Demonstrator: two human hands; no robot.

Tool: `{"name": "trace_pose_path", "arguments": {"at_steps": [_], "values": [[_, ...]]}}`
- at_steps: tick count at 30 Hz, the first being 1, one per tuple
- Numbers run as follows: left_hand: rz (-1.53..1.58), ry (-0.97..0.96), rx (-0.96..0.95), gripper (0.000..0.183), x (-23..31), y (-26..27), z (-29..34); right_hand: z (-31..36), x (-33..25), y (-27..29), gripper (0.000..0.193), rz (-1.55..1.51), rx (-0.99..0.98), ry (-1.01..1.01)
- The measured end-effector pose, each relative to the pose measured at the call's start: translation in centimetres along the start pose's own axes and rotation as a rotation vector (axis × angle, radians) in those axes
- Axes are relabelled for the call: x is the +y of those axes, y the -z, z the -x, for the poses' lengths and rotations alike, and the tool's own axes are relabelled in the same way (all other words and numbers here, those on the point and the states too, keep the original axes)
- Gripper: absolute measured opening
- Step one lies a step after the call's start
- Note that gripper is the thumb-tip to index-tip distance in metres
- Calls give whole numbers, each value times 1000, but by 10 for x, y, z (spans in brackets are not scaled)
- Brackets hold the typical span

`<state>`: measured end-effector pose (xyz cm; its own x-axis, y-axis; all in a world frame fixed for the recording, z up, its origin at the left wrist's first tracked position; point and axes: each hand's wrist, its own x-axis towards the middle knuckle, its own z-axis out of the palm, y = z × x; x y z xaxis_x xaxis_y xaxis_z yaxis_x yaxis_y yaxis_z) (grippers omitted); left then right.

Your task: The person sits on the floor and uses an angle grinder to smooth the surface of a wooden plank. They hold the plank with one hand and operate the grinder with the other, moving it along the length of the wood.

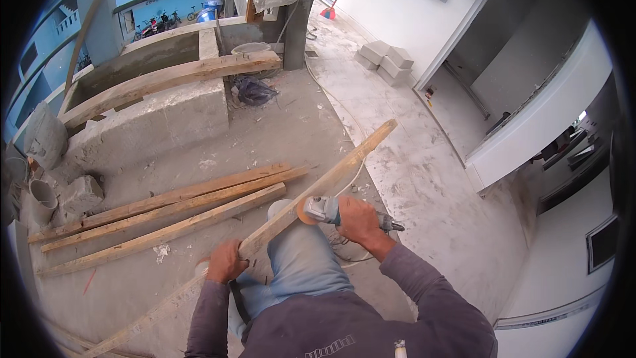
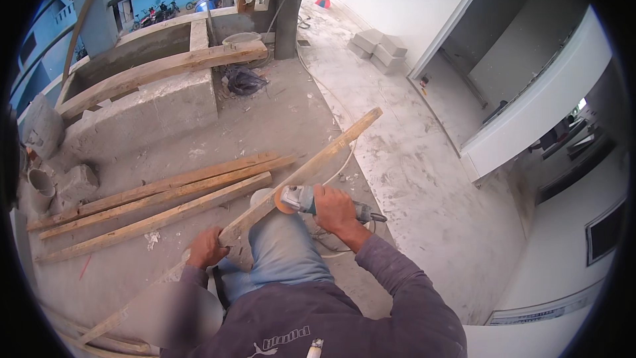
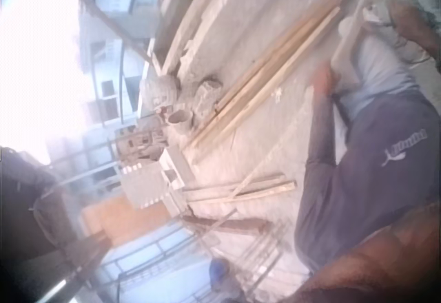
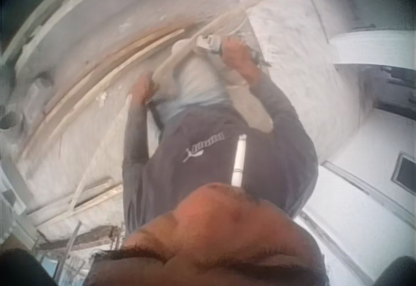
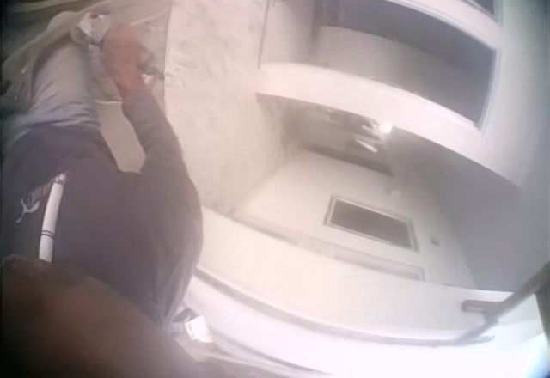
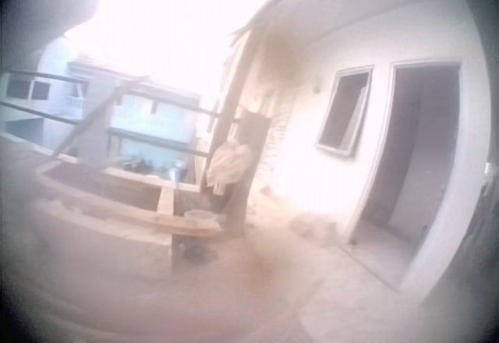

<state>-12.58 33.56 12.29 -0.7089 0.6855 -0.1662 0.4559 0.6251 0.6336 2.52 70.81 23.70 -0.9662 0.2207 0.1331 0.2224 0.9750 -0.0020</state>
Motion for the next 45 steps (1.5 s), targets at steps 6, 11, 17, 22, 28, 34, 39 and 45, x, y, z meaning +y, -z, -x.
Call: {"name": "trace_pose_path", "arguments": {"at_steps": [6,11,17,22,28,34,39,45], "values": [[-92,-6,311,61,24,-25,26,4,44,44,48,26,-83,-291],[-90,12,369,66,24,-40,33,1,98,54,51,145,-85,-456],[-102,-4,418,69,30,-44,37,-9,143,54,52,142,-71,-541],[-104,-16,459,68,35,-43,41,-13,152,59,50,199,-99,-592],[-131,-10,461,68,35,-47,40,-11,168,54,55,184,-68,-605],[-147,-25,465,66,35,-46,42,-10,162,53,55,192,-51,-616],[-161,-61,507,65,37,-50,43,-5,166,56,58,191,-53,-652],[-196,-100,582,61,39,-56,46,-5,169,54,61,174,-11,-731]]}}
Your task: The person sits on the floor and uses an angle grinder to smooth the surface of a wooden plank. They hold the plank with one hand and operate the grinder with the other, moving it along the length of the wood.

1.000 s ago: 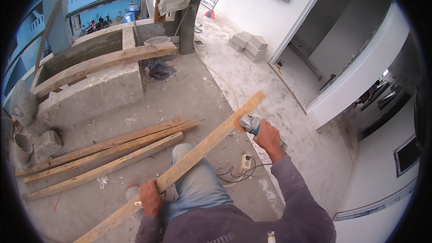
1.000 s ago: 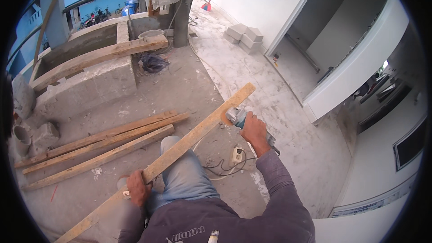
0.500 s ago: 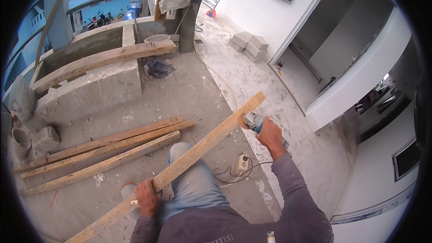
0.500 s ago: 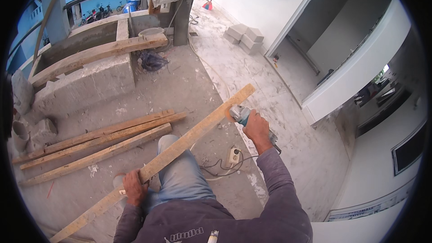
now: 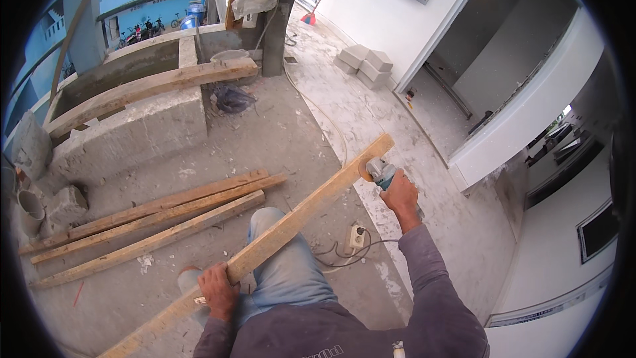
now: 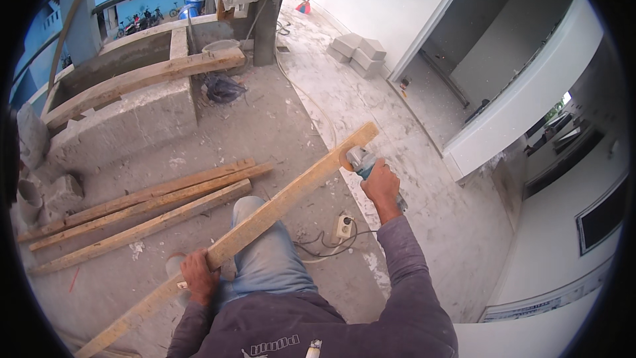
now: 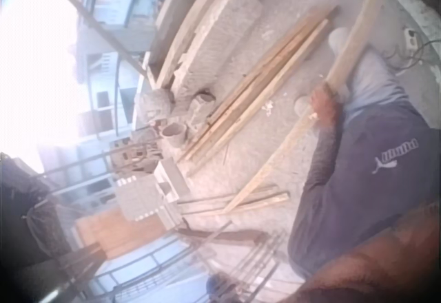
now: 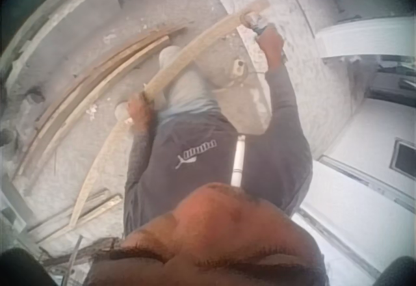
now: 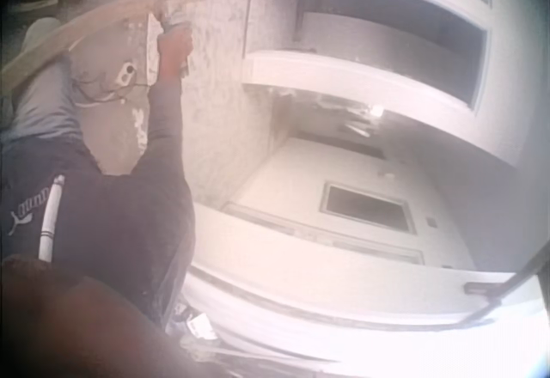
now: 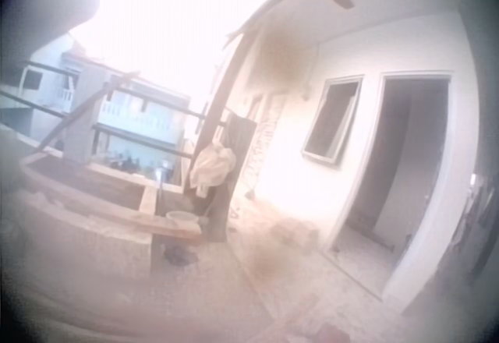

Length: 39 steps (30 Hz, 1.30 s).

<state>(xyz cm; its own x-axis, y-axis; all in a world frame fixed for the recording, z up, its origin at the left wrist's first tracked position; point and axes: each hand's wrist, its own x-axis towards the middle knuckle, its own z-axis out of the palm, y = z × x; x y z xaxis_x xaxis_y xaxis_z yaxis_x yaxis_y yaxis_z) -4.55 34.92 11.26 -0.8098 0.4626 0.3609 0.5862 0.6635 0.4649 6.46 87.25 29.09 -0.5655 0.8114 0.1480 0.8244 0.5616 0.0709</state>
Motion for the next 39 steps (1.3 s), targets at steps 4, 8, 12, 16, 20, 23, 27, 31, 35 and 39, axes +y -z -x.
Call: {"name": "trace_pose_path", "arguments": {"at_steps": [4,8,12,16,20,23,27,31,35,39], "values": [[30,18,-45,63,7,8,1,-1,1,13,62,-41,-18,-62],[79,39,-250,70,10,37,-16,26,-5,23,60,-84,-64,2],[39,51,-413,77,0,51,-38,62,-21,26,56,-70,-137,235],[-63,54,-480,67,3,44,-28,88,-58,53,58,-62,-274,506],[-4,62,-399,53,4,43,-23,95,-73,64,55,-7,-297,769],[33,96,-406,50,4,39,-20,94,-82,63,52,46,-256,861],[33,116,-389,47,6,40,-21,91,-92,58,51,80,-205,908],[11,122,-368,46,5,36,-16,97,-102,56,51,79,-201,938],[17,117,-358,46,4,35,-14,100,-106,53,54,58,-204,945],[28,121,-366,49,4,36,-16,101,-105,49,52,69,-199,930]]}}
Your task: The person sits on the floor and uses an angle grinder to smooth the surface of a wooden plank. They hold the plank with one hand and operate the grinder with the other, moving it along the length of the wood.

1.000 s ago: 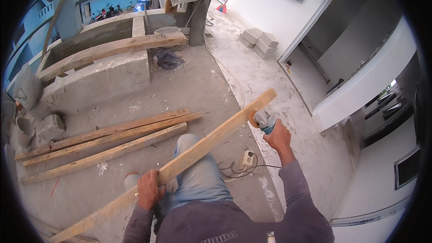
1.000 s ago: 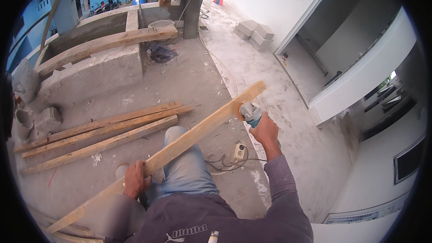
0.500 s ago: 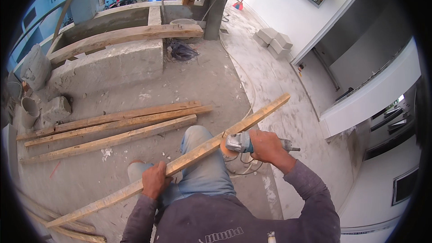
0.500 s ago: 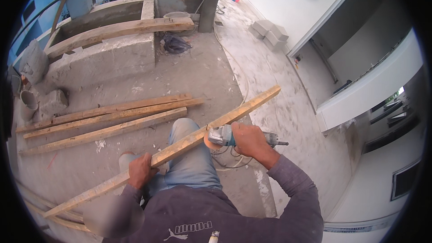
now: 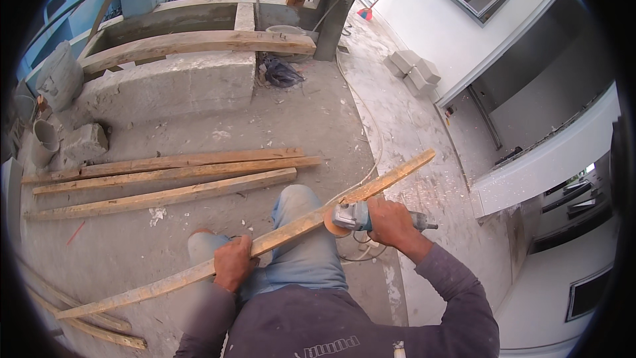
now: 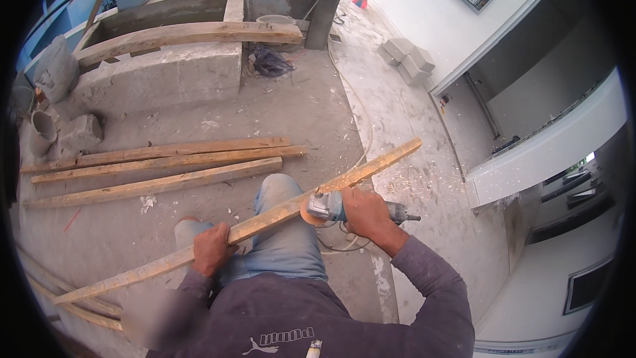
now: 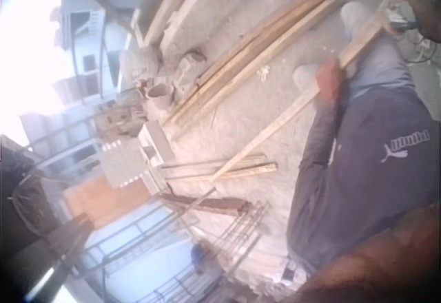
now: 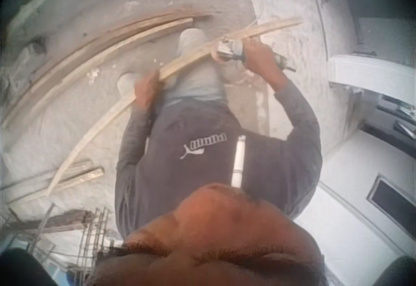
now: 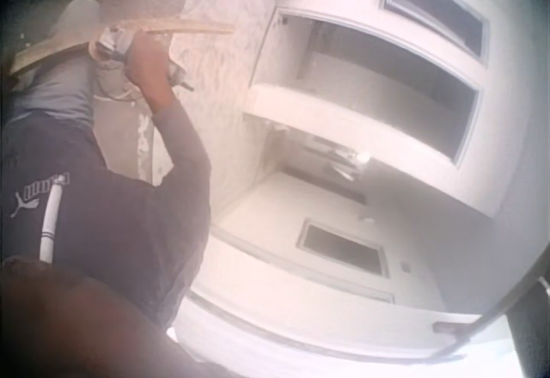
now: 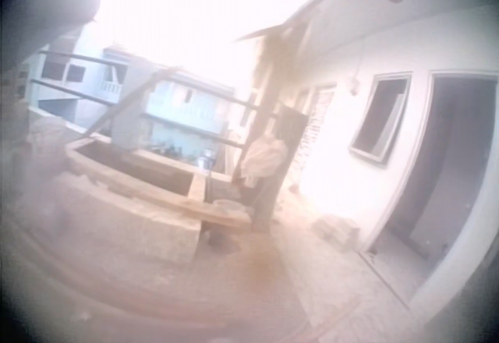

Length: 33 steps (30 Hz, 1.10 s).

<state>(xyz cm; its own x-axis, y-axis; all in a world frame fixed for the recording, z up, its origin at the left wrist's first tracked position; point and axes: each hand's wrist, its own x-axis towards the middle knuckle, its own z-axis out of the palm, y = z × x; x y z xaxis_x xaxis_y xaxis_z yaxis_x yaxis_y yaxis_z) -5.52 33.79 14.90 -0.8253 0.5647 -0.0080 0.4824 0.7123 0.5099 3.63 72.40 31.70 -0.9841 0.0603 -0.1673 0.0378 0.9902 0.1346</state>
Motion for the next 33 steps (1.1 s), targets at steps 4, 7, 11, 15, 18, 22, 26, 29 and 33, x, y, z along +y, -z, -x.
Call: {"name": "trace_pose_path", "arguments": {"at_steps": [4,7,11,15,18,22,26,29,33], "values": [[2,5,-7,51,-2,-1,0,-2,0,-1,50,23,13,9],[3,2,-1,51,-3,-1,0,-4,-4,-1,52,16,16,-27],[4,18,-22,51,-3,0,0,-1,21,8,54,50,-45,-134],[11,31,38,58,-4,18,-1,20,47,20,59,-51,-86,-352],[-66,62,31,67,-19,27,1,36,49,9,64,-184,-46,-508],[-198,-70,145,67,-57,15,3,59,41,-32,68,-358,68,-680],[-78,60,-3,59,-99,0,-18,59,18,-65,66,-439,107,-707],[-10,72,-171,53,-79,27,-41,66,8,-81,66,-448,122,-672],[191,47,-431,55,-33,51,-70,65,-2,-78,67,-467,181,-665]]}}
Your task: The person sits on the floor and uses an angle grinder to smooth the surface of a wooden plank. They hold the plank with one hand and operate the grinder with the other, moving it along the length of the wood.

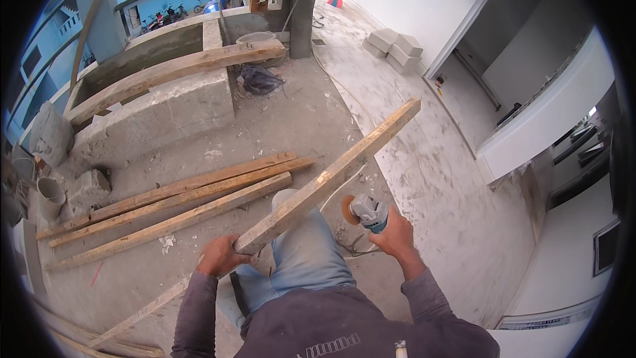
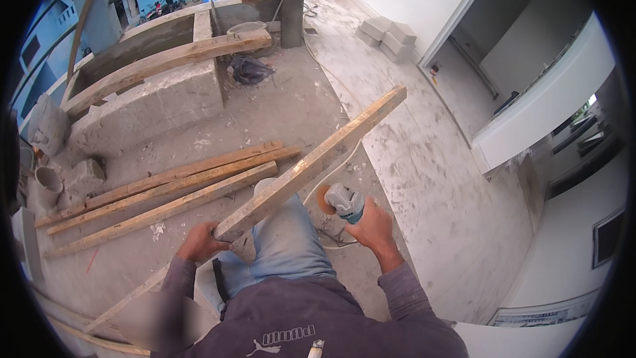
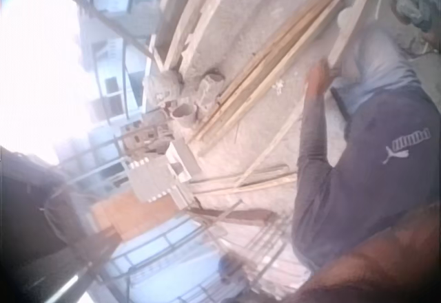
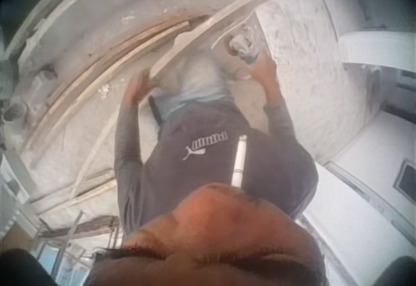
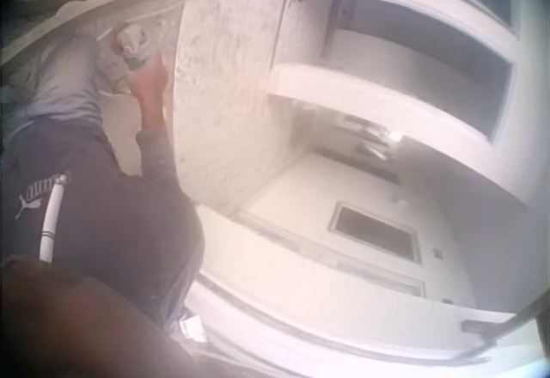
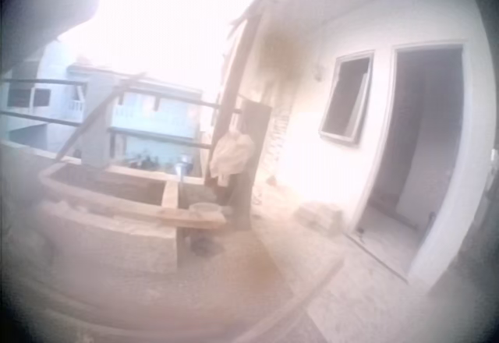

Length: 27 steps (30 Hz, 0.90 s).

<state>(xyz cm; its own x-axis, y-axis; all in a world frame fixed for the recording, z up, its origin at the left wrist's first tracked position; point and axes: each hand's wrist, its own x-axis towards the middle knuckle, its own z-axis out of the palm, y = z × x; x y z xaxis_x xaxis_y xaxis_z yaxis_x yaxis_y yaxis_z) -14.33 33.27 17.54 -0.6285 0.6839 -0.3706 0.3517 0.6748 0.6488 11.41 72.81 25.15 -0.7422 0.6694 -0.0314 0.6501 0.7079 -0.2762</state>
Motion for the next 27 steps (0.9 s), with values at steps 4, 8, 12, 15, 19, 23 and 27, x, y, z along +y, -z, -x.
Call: {"name": "trace_pose_path", "arguments": {"at_steps": [4,8,12,15,19,23,27], "values": [[235,-58,-252,67,37,2,-44,-2,-11,8,69,-11,4,-20],[391,-58,-263,68,50,-26,-91,-5,-17,10,66,-12,15,-7],[228,-136,-192,67,58,-36,-91,-1,-15,5,62,78,13,89],[100,-193,-98,72,46,-43,-66,-2,-17,3,61,109,-39,158],[42,-152,82,75,53,-49,-28,-15,-41,30,57,185,-114,357],[-47,-105,270,70,64,-66,-10,-31,-62,44,54,338,-161,511],[-94,-64,347,63,64,-82,-7,-42,-80,53,53,449,-188,602]]}}
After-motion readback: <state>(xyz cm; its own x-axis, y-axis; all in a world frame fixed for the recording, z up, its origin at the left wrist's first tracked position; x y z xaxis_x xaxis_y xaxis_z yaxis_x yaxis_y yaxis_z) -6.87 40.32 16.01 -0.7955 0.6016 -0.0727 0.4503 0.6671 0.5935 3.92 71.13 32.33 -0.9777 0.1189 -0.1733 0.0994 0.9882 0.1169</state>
